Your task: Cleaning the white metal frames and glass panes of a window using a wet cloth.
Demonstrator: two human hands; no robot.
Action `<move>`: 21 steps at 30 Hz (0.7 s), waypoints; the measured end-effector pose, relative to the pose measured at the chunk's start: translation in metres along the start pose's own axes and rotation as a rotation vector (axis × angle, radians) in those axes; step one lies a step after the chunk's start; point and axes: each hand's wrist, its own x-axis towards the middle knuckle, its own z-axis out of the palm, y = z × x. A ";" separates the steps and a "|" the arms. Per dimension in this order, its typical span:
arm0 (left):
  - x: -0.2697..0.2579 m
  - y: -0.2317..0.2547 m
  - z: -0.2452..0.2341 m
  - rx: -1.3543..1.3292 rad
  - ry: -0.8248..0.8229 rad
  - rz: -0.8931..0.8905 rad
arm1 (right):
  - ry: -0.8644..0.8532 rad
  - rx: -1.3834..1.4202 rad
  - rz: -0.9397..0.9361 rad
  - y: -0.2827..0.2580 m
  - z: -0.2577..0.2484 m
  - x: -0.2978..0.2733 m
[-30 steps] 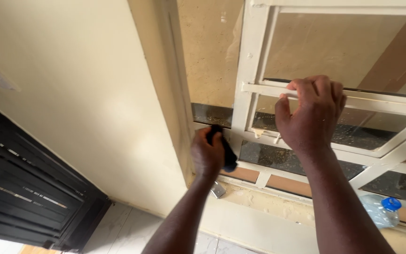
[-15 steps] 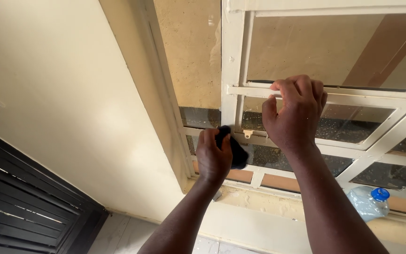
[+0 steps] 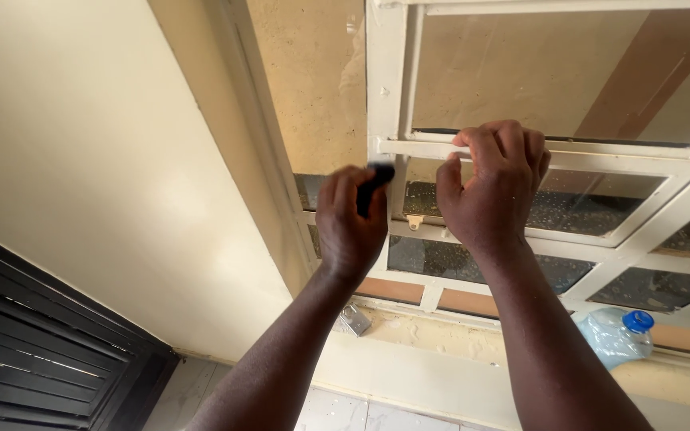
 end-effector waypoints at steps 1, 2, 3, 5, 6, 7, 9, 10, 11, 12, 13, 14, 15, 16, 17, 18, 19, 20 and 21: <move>-0.011 0.003 0.000 -0.003 -0.003 -0.002 | -0.002 -0.004 0.003 -0.001 0.000 0.000; -0.021 0.006 0.000 0.006 -0.058 0.003 | 0.005 0.002 0.001 -0.002 -0.001 0.001; -0.032 0.010 0.000 0.015 -0.112 0.008 | 0.012 0.007 -0.001 -0.003 -0.002 0.002; -0.039 -0.002 0.005 0.031 -0.114 0.036 | 0.006 0.006 -0.009 0.003 0.002 -0.001; -0.042 -0.007 0.010 0.041 -0.116 0.068 | 0.003 -0.002 -0.017 0.007 0.003 -0.002; -0.029 -0.004 0.010 0.031 -0.120 0.069 | 0.003 -0.012 -0.014 0.004 0.001 0.001; -0.006 0.003 0.010 0.045 -0.017 0.092 | 0.015 0.029 -0.009 -0.003 -0.003 0.003; 0.010 0.008 0.006 0.039 -0.019 0.093 | 0.016 0.023 -0.008 -0.003 -0.003 0.004; 0.025 0.013 0.002 0.033 0.012 0.142 | 0.022 0.023 -0.012 -0.002 -0.002 0.004; 0.041 0.018 -0.003 0.031 0.042 0.191 | 0.027 0.026 -0.016 -0.003 -0.001 0.004; 0.039 0.023 -0.003 0.028 0.041 0.191 | 0.027 0.023 -0.015 -0.001 -0.002 0.003; 0.039 0.027 -0.006 0.034 0.038 0.198 | 0.028 0.018 -0.012 -0.002 -0.002 0.003; 0.039 0.032 -0.008 0.040 0.035 0.205 | 0.028 0.013 -0.010 -0.002 -0.001 0.003; 0.030 0.022 -0.005 0.035 0.032 0.209 | 0.032 0.008 -0.006 -0.002 0.000 0.003; 0.020 0.013 -0.002 0.051 0.024 0.206 | 0.040 0.012 -0.011 -0.001 0.001 0.003; 0.008 0.004 0.001 0.067 0.015 0.197 | 0.041 0.015 -0.017 -0.001 0.001 0.002; -0.006 0.000 0.006 0.061 0.012 0.194 | 0.038 0.009 -0.015 0.001 -0.001 0.001; -0.018 -0.007 0.009 0.045 -0.031 0.185 | 0.041 0.017 -0.013 0.000 0.000 0.002; -0.029 -0.013 0.011 0.030 -0.073 0.177 | 0.044 0.025 -0.011 -0.001 0.000 0.003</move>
